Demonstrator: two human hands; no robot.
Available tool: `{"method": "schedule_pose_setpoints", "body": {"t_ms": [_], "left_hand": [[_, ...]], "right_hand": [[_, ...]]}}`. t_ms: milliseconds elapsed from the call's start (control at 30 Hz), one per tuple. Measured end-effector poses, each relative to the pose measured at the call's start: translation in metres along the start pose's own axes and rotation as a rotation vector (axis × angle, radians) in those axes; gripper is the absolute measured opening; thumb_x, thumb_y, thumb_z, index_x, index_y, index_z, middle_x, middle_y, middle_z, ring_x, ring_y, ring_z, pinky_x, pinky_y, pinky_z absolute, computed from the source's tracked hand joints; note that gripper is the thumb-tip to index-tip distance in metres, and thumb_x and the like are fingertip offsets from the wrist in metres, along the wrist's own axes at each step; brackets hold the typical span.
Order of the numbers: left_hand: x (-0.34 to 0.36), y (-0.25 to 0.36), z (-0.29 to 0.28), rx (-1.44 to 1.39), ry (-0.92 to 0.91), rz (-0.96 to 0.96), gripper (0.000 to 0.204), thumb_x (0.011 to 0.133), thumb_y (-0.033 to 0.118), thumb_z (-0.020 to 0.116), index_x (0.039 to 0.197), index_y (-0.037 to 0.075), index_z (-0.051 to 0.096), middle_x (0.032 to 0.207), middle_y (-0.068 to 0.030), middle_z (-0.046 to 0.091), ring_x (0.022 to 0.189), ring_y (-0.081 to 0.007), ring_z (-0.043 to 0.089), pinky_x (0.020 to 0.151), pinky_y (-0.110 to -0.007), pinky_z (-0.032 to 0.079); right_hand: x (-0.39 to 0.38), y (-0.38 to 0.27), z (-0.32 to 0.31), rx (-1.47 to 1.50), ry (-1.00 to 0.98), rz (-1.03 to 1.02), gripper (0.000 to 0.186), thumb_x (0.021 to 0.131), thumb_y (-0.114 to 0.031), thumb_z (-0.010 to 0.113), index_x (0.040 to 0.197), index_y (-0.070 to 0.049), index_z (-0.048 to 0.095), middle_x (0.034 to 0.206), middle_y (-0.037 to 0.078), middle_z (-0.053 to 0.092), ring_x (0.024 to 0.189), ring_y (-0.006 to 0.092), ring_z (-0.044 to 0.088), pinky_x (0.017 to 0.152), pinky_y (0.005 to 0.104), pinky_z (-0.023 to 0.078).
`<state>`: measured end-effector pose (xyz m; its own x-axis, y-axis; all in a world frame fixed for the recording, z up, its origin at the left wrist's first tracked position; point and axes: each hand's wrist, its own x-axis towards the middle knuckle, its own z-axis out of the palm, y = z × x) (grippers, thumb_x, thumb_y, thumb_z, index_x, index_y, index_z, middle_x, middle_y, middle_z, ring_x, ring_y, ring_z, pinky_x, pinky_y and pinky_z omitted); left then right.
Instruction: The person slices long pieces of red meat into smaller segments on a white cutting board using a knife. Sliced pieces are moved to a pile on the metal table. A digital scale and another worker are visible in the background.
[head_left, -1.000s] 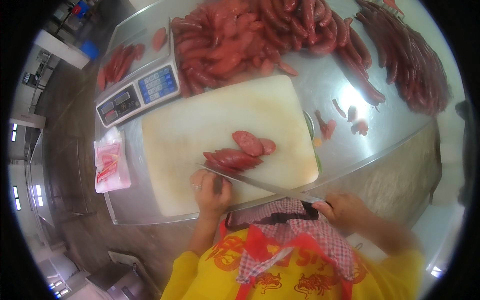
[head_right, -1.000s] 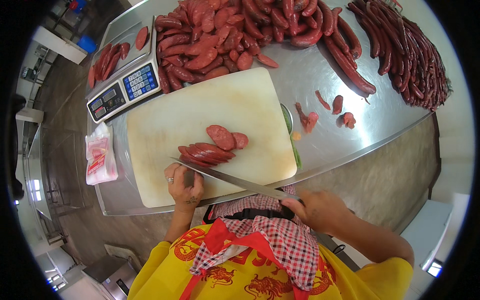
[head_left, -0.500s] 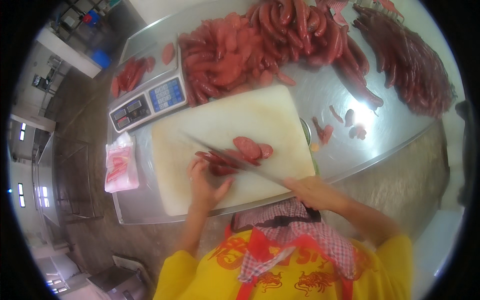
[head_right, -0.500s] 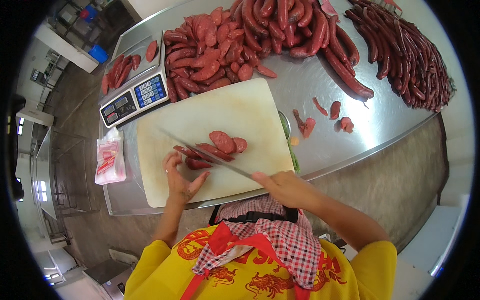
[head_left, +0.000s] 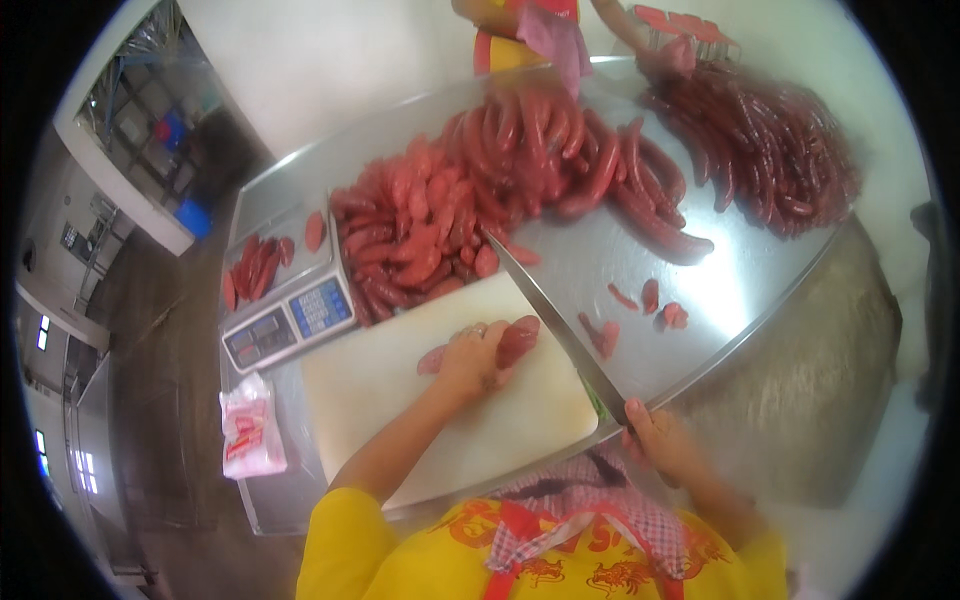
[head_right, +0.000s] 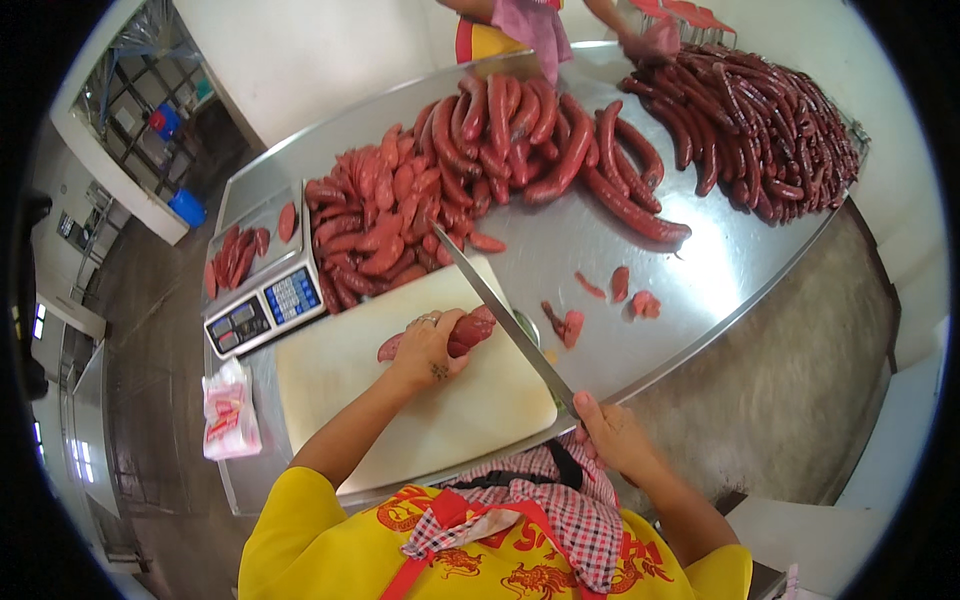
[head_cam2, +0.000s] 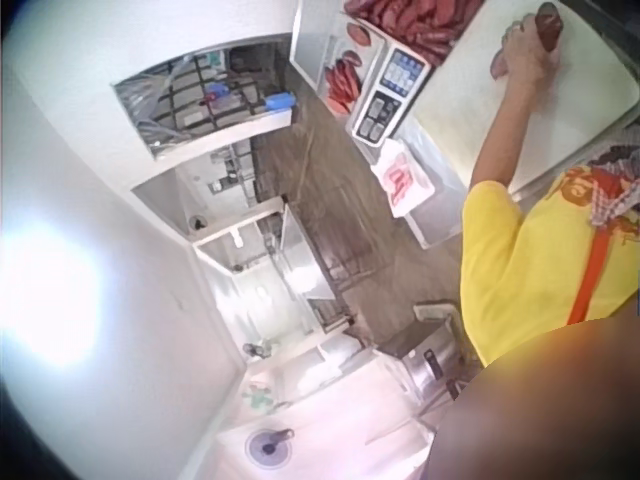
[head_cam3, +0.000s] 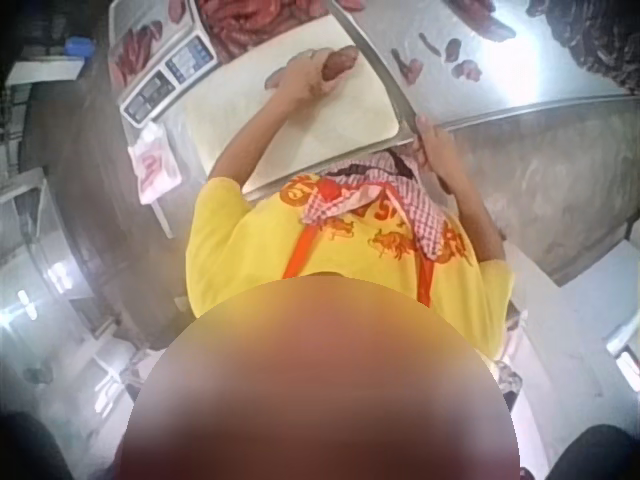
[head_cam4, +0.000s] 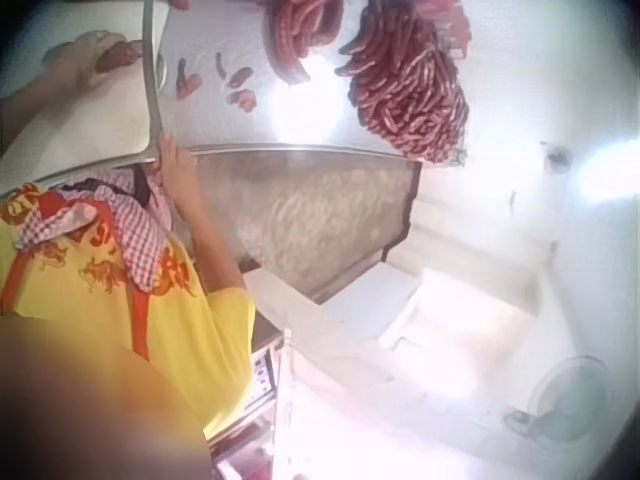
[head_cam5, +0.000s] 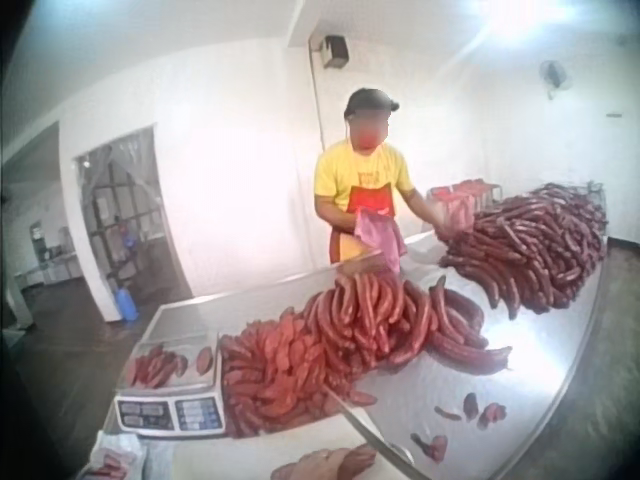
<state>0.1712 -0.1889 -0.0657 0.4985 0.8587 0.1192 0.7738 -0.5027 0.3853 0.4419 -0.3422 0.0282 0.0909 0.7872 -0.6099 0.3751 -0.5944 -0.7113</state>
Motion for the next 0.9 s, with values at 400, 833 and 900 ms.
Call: {"method": "schedule_pose_setpoints", "body": {"t_ms": [400,833,900], "left_hand": [[0.174,-0.146,-0.136,0.228,0.560,-0.105,0.067,0.070,0.040,0.079,0.123,0.004,0.057,0.111,-0.0243,0.064,0.103,-0.0417,0.061,0.090,-0.047,0.048],[0.105,-0.009,0.012,-0.107,-0.292,0.659,0.045,0.082,0.029,0.068,0.122,0.010,0.059,0.130,-0.0163,0.055,0.122,-0.0367,0.050,0.104,-0.047,0.039],[0.087,-0.026,0.020,-0.147,-0.232,0.709,0.040,0.080,0.016,0.066,0.119,0.008,0.061,0.129,-0.0168,0.054,0.123,-0.0358,0.049,0.105,-0.046,0.038]], "right_hand": [[0.016,0.003,-0.030,0.119,0.154,0.069,0.077,0.094,-0.069,0.039,0.073,0.002,0.060,0.055,0.006,0.053,0.044,0.0152,0.052,0.044,0.0294,0.043],[0.047,0.016,-0.047,0.261,0.174,0.191,0.077,0.095,-0.068,0.037,0.074,0.003,0.060,0.056,0.008,0.055,0.045,0.0167,0.053,0.044,0.0304,0.043],[0.051,0.016,-0.047,0.292,0.156,0.207,0.076,0.095,-0.067,0.038,0.074,0.003,0.060,0.056,0.008,0.054,0.045,0.0166,0.052,0.044,0.0303,0.043]]}}
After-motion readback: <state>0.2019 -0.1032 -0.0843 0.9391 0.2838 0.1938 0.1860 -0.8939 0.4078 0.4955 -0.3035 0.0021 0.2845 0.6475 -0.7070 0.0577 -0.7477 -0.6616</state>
